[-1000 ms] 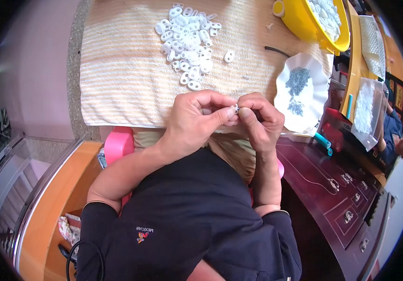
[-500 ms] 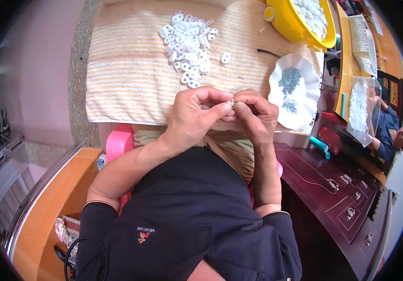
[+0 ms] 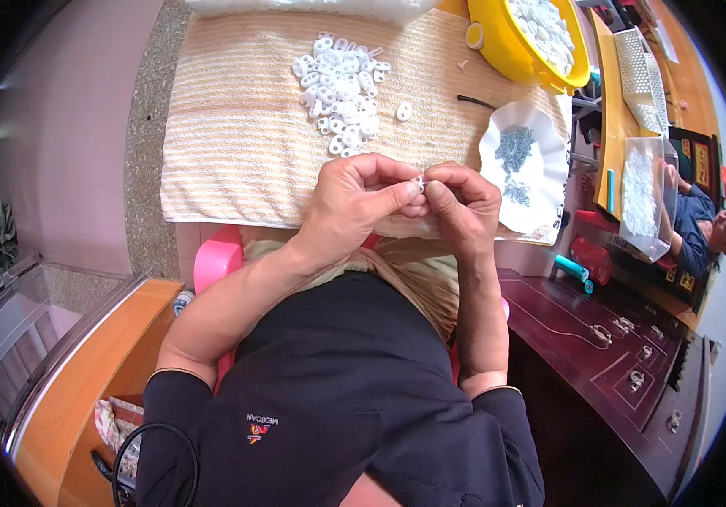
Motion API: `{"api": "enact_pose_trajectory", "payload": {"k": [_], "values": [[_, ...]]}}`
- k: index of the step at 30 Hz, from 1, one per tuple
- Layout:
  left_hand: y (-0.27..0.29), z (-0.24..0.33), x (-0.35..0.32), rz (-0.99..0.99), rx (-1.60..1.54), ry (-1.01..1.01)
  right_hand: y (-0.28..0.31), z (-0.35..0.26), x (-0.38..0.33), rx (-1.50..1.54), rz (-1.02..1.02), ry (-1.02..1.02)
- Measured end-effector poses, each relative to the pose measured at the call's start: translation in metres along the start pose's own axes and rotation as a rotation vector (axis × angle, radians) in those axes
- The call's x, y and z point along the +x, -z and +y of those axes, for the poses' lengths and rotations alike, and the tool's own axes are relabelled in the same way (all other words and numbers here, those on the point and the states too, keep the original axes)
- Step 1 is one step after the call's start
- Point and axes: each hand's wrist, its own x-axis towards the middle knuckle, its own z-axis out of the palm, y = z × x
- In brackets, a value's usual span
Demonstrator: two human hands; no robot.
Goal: Inserting small metal beads into white plastic components.
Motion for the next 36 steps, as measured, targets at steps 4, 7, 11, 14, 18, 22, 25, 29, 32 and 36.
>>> {"api": "enact_pose_trajectory", "payload": {"k": [4,7,11,14,18,22,25,29,32,36], "values": [[-0.001,0.002,-0.001,-0.016,-0.003,-0.011,0.000,-0.002,-0.001,0.054,0.007,-0.049],[-0.002,0.003,-0.001,-0.017,0.002,-0.007,0.001,-0.001,-0.002,0.036,0.009,-0.033],[-0.001,0.003,0.000,-0.015,0.014,-0.003,0.003,0.003,-0.003,0.006,0.009,-0.028],[-0.001,0.004,-0.001,-0.002,0.022,0.002,0.002,0.003,-0.003,0.026,0.002,-0.026],[-0.001,0.004,-0.002,0.014,0.031,0.018,0.002,0.004,-0.002,0.016,-0.015,0.018],[0.000,0.004,-0.001,0.002,0.003,0.015,0.001,0.004,-0.002,0.001,-0.017,0.041],[0.001,0.003,-0.001,0.007,-0.010,0.030,0.001,0.004,-0.001,-0.026,-0.038,0.070],[0.001,0.004,-0.003,0.000,-0.017,0.028,0.002,0.005,-0.001,-0.056,-0.046,0.090],[0.001,0.004,-0.003,0.004,-0.013,0.030,0.002,0.005,-0.001,-0.066,-0.042,0.094],[0.002,0.001,-0.002,-0.010,-0.023,0.020,0.006,0.005,-0.002,-0.088,-0.057,0.096]]}}
